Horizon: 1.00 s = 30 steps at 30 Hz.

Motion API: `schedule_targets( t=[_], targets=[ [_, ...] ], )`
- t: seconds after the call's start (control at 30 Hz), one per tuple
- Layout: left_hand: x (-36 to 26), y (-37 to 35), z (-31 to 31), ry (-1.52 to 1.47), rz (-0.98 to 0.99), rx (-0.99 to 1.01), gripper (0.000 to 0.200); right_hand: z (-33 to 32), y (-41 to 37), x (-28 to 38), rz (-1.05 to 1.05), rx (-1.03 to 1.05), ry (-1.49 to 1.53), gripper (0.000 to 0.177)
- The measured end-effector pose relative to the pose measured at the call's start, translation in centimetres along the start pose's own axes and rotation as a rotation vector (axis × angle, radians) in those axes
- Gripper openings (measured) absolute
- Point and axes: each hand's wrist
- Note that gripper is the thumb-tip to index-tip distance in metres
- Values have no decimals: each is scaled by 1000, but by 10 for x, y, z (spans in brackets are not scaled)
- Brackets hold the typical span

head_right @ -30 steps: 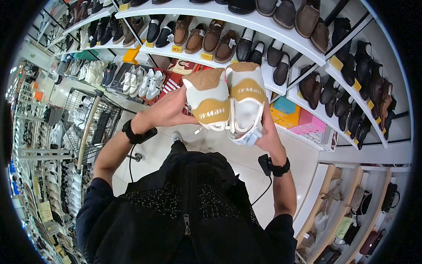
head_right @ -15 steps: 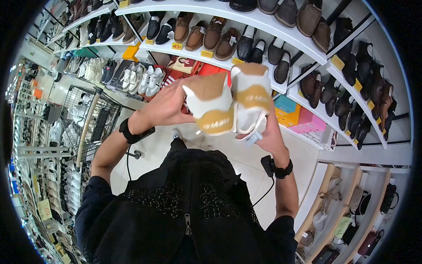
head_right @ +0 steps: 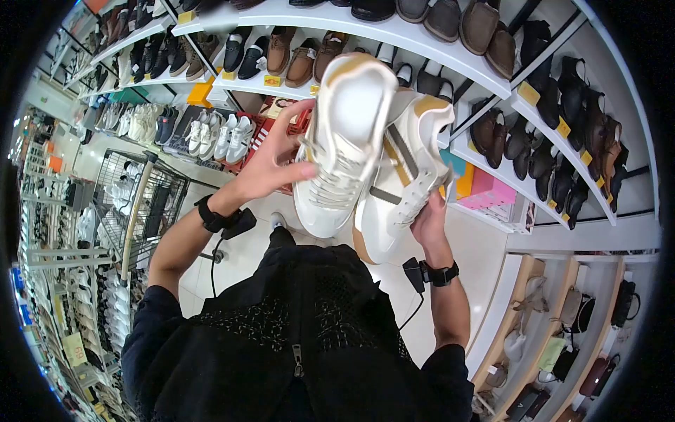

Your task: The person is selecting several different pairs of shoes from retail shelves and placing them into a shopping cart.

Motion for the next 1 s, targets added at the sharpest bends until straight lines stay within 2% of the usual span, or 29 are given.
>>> schedule_targets(
  t=[0.03,0.07,0.1,0.17,0.2,0.3,0.37,0.43,0.47,0.6,0.63,0.7,0.73,0.8,0.83,0.87,1.0],
  targets=[
    [5,0,-1,-191,-64,-20,94,19,-3,11,24,-54,56,75],
    [18,-3,-1,-182,-109,-71,80,27,-4,16,35,-70,17,80],
    [17,-1,1,-180,-111,-60,80,22,-2,12,30,-77,24,80],
    [13,4,6,-434,-215,-156,69,8,2,1,69,260,138,84],
    [10,5,8,-371,-236,-138,67,14,1,6,101,166,-54,94],
    [9,12,7,-458,-303,-207,64,23,8,5,164,141,-127,97],
    [17,17,0,-416,-329,-257,64,36,12,14,203,105,-81,97],
    [19,23,-10,304,-111,-165,60,41,19,18,174,105,-103,92],
    [19,22,-10,577,129,-181,56,45,19,21,169,105,-97,92],
    [19,19,-23,572,140,-124,43,55,21,24,152,99,-121,90],
    [15,18,-21,577,140,-122,43,56,23,23,143,92,-139,91],
    [4,16,-15,374,1,-215,45,57,25,24,140,91,-147,91],
    [-2,15,-15,335,-39,-204,52,57,26,25,138,88,-158,91],
    [-1,6,-12,280,14,-146,60,51,30,23,148,114,-149,89],
    [-2,5,-12,224,70,-88,69,47,32,23,156,140,-142,87],
    [-5,6,-14,231,-19,-30,87,43,34,21,155,141,-141,87],
    [-4,14,-7,166,59,-112,93,59,30,29,185,206,-293,91]
  ],
)
Point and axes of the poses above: each hand's wrist, its own y-axis towards the middle knuckle, its own z-axis out of the palm, x = y × z, and after that the axes turned 12 degrees about z, right-handed
